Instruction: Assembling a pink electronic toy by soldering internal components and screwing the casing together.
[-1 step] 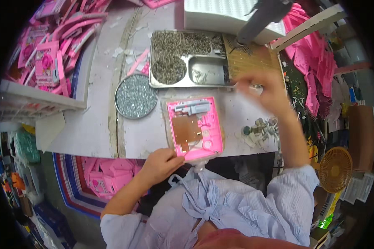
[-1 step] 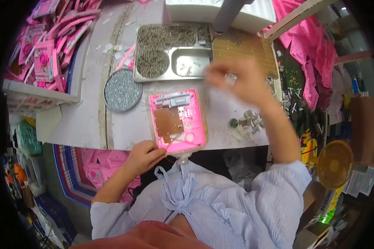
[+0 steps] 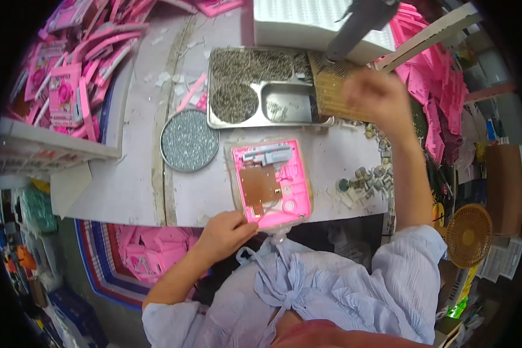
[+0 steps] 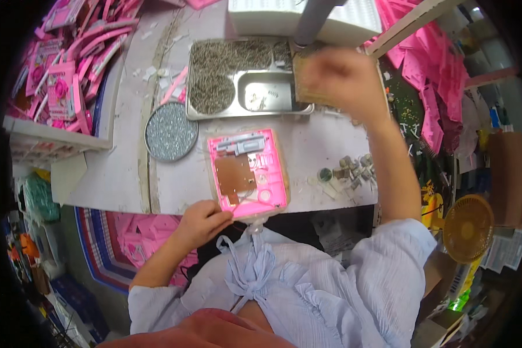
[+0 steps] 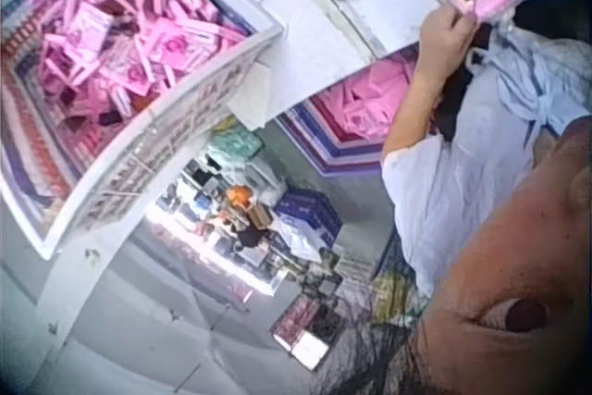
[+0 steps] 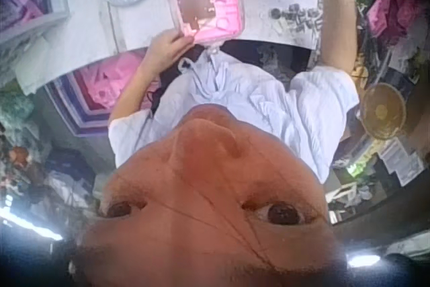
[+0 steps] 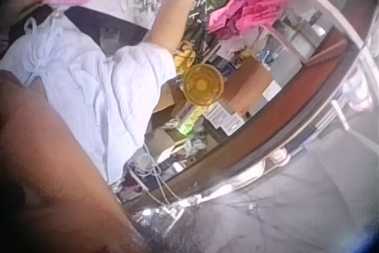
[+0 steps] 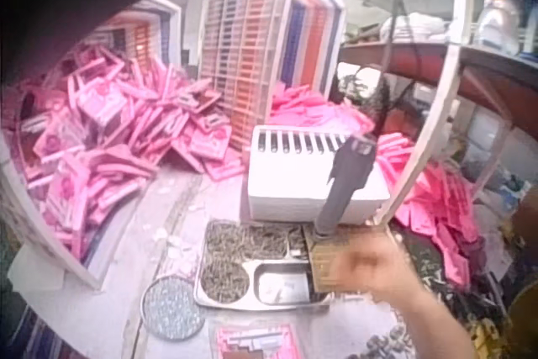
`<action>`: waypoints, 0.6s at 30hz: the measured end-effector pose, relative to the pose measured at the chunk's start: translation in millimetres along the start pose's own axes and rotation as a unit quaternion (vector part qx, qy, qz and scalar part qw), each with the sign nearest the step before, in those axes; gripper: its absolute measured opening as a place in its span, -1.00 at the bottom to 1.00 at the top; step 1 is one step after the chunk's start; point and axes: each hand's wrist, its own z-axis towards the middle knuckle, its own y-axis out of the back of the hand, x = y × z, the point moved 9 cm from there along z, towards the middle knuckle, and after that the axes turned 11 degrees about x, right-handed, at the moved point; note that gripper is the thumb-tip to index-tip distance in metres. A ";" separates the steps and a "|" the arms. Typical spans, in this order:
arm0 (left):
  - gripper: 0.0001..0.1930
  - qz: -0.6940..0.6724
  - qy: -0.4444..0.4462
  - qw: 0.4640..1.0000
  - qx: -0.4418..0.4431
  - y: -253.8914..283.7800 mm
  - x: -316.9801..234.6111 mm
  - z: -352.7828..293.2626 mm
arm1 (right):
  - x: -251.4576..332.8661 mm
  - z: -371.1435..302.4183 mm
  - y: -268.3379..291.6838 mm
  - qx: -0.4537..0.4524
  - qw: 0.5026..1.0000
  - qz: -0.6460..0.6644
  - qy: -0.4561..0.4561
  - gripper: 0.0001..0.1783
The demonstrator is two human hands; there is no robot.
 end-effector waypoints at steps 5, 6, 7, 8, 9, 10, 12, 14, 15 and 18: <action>-0.83 -0.021 -0.016 1.000 0.016 -3.5 -2.2 22.1 | -117.8 62.6 254.4 -0.378 0.906 -0.157 0.110 -0.76; -0.83 -0.031 -0.003 0.999 0.012 -3.0 0.1 21.2 | -123.1 79.2 254.1 -0.350 0.876 -0.326 0.069 -0.77; -0.80 -0.027 0.005 1.000 0.014 -4.9 1.7 19.9 | -123.5 96.2 251.6 -0.313 0.816 -0.486 0.023 -0.74; -0.80 -0.026 0.015 0.999 0.013 -5.3 2.8 17.4 | -133.9 111.8 249.8 -0.296 0.779 -0.552 0.018 -0.69; -0.79 -0.027 0.025 0.999 0.012 -5.9 3.9 16.2 | -140.7 124.2 248.1 -0.276 0.738 -0.616 0.010 -0.63; -0.79 -0.026 0.033 0.999 0.015 -5.3 3.9 13.3 | -144.3 136.6 243.7 -0.275 0.727 -0.628 -0.021 -0.64; -0.79 -0.030 0.047 0.998 0.023 -5.3 4.9 11.1 | -153.7 150.8 241.7 -0.268 0.703 -0.653 -0.087 -0.67; -0.80 -0.035 0.053 0.998 0.024 -6.0 5.0 11.9 | -154.7 158.2 252.7 -0.252 0.705 -0.655 -0.106 -0.72; -0.80 -0.038 0.060 0.997 0.026 -6.3 5.1 11.1 | -159.0 162.1 255.9 -0.241 0.709 -0.652 -0.115 -0.74; -0.79 -0.031 0.073 0.996 0.029 -7.6 7.9 8.6 | -167.9 175.4 272.5 -0.215 0.735 -0.640 -0.065 -0.79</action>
